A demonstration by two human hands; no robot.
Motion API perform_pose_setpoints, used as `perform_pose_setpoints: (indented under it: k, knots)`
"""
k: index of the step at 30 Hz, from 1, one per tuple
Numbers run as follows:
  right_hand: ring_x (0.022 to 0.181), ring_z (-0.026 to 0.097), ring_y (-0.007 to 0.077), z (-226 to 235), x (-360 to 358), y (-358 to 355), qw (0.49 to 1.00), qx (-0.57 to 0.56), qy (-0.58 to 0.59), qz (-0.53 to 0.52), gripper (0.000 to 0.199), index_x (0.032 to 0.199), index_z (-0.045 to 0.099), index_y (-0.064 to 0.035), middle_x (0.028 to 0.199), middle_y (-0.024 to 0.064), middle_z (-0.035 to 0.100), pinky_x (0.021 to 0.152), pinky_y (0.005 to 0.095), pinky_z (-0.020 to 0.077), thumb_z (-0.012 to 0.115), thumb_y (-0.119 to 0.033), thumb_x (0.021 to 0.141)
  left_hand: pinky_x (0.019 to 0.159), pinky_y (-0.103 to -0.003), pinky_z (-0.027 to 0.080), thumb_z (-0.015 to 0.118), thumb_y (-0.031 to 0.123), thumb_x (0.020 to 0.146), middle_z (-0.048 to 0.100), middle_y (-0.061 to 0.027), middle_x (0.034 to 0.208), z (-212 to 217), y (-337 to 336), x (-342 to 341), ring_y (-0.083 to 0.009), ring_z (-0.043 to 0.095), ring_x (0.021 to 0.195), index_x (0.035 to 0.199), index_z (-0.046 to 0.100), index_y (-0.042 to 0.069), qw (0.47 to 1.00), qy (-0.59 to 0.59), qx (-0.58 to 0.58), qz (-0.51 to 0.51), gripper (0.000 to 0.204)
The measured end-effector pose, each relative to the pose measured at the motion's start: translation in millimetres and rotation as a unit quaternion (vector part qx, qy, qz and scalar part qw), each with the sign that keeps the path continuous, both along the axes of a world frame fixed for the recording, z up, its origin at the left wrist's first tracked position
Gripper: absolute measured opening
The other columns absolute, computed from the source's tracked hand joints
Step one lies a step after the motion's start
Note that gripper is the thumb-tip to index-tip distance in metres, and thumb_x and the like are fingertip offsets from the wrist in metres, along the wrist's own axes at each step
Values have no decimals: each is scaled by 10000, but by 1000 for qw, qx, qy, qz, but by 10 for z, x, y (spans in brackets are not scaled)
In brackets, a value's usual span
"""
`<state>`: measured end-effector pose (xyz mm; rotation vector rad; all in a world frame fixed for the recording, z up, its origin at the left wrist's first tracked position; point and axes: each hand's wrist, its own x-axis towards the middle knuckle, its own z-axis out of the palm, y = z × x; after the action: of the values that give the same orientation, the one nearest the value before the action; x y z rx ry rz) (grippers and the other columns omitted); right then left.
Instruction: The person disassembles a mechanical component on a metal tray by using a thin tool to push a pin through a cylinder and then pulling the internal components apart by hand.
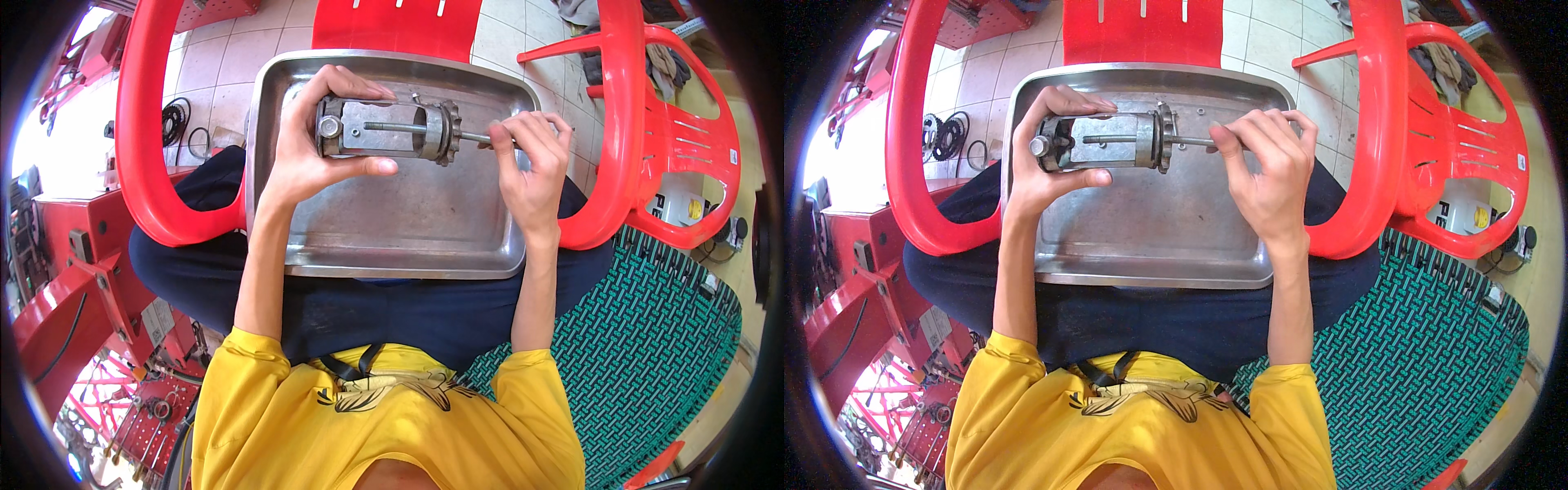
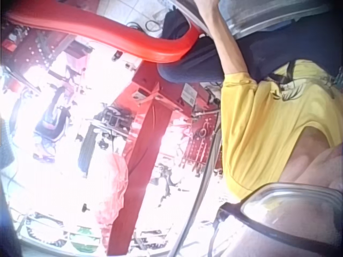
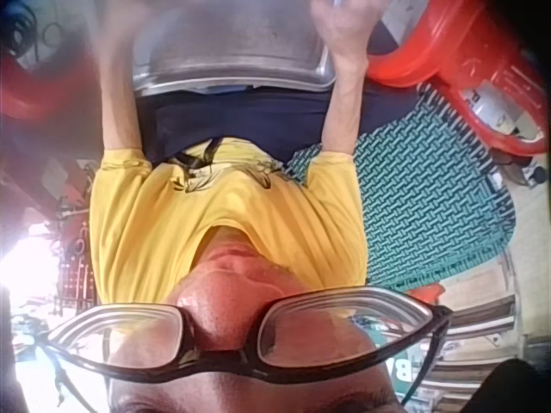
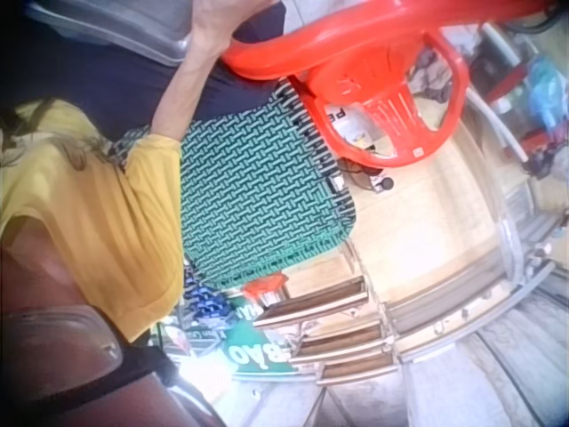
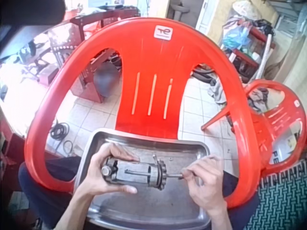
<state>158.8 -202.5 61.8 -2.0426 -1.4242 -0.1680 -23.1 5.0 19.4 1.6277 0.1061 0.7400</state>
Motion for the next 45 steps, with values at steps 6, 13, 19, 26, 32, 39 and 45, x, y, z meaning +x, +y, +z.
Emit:
perform_pose_setpoints:
  k: [6, 13, 19, 26, 32, 39, 45]
  knots:
    - [866, 653, 202, 35, -25, 17, 1000, 6, -4, 13, 139, 856, 740, -123, 817, -19, 704, 1007, 393, 360, 844, -205, 814, 966, -389, 570, 1030, 170, 564, 712, -118, 1042, 8, 23, -6, -272, 721, 1093, 1022, 619, 47, 1000, 2, -1, -3, 627]
    - [860, 660, 193, 7, -32, 20, 1000, 18, 13, 8, 163, 871, 743, -126, 816, -20, 711, 1006, 393, 359, 854, -226, 805, 972, -398, 572, 1031, 170, 565, 710, -119, 1044, -4, 13, -2, -279, 722, 1099, 1009, 602, 53, 1000, 5, 4, 1, 628]
    - [843, 669, 182, -8, -5, 22, 1000, 18, 14, 4, 184, 860, 740, -124, 802, -20, 717, 992, 389, 367, 857, -259, 814, 980, -398, 571, 1033, 190, 567, 713, -118, 1043, -31, -1, 0, -279, 722, 1100, 1018, 609, 58, 1000, 0, -3, -1, 633]
    - [798, 671, 193, -58, 18, -6, 1000, -3, 8, -7, 227, 836, 742, -118, 782, -13, 717, 981, 382, 374, 892, -274, 764, 981, -393, 567, 1037, 197, 561, 716, -118, 1045, -7, -3, 2, -274, 720, 1103, 1025, 624, 56, 1000, 4, -2, -1, 637]
    - [776, 670, 192, 1, -19, 8, 1000, 9, 24, 2, 216, 778, 743, -109, 763, -11, 710, 954, 375, 383, 902, -248, 737, 973, -391, 566, 1038, 196, 557, 716, -125, 1043, -10, -2, -3, -274, 722, 1089, 1028, 627, 48, 1000, -1, 5, 6, 643]
    - [766, 667, 182, 9, -69, 52, 998, 44, 44, 0, 201, 801, 748, -115, 757, -13, 705, 933, 372, 392, 896, -239, 748, 969, -395, 566, 1037, 189, 561, 718, -125, 1032, -19, 5, -4, -279, 721, 1091, 1041, 634, 44, 1000, -8, -2, 6, 643]
    - [752, 668, 185, -43, 8, -9, 998, 25, 53, 8, 205, 803, 722, -99, 732, -7, 691, 933, 367, 391, 875, -235, 792, 983, -399, 563, 1035, 187, 570, 714, -118, 1055, 3, -24, -4, -278, 719, 1098, 1026, 628, 57, 1000, -2, -2, -10, 625]
